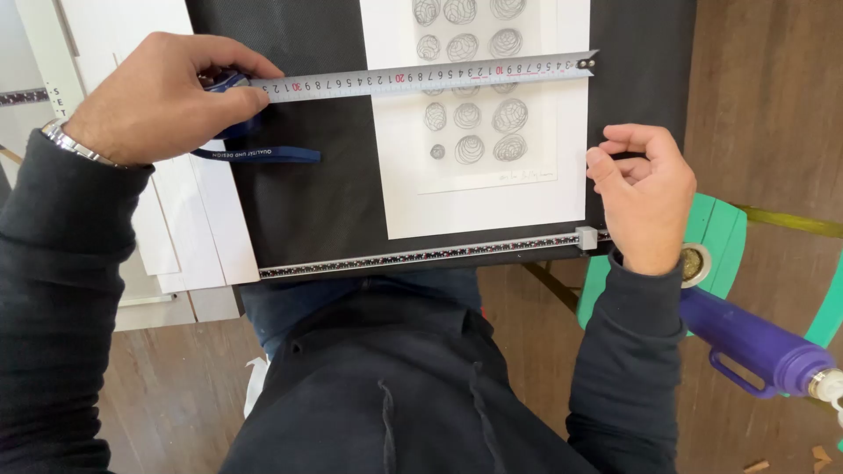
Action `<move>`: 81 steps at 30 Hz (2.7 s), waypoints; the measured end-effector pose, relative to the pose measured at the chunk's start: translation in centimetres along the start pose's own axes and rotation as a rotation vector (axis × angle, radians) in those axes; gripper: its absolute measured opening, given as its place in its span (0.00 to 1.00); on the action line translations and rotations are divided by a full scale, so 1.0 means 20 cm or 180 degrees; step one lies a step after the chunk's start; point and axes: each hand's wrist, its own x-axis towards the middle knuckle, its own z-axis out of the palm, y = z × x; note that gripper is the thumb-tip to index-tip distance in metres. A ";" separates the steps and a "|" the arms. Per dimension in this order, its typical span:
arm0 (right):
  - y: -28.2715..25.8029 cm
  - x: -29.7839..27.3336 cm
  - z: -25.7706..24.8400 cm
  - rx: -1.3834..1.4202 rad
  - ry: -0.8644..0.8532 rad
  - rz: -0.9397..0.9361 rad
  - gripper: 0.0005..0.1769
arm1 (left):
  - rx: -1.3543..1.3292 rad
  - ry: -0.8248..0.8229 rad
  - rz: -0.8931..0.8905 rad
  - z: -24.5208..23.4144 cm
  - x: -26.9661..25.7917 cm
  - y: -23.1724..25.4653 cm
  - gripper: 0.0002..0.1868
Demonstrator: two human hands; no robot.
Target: Measuring artwork and using a professional mat cutter to prepare a mat board for framing.
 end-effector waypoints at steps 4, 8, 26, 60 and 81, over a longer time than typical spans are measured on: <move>0.00 0.01 -0.01 -0.0050 -0.0011 -0.0031 0.13 | -0.0109 0.0002 0.0002 -0.01 -0.01 0.01 0.17; -0.01 0.01 -0.01 0.0112 -0.0092 -0.0008 0.14 | -0.0164 -0.0010 0.0064 -0.03 -0.04 0.08 0.17; -0.57 -0.38 0.33 0.0116 -0.0730 -0.1375 0.42 | -0.4622 -0.0023 0.0722 0.63 -0.31 0.72 0.34; -0.54 -0.41 0.37 -0.1907 -0.0073 -0.1283 0.29 | 0.0886 0.1088 0.2004 0.24 0.45 0.15 0.39; -0.53 -0.37 0.36 -0.2001 -0.0290 -0.1055 0.29 | 0.1603 0.1348 0.2333 0.43 0.91 0.27 0.23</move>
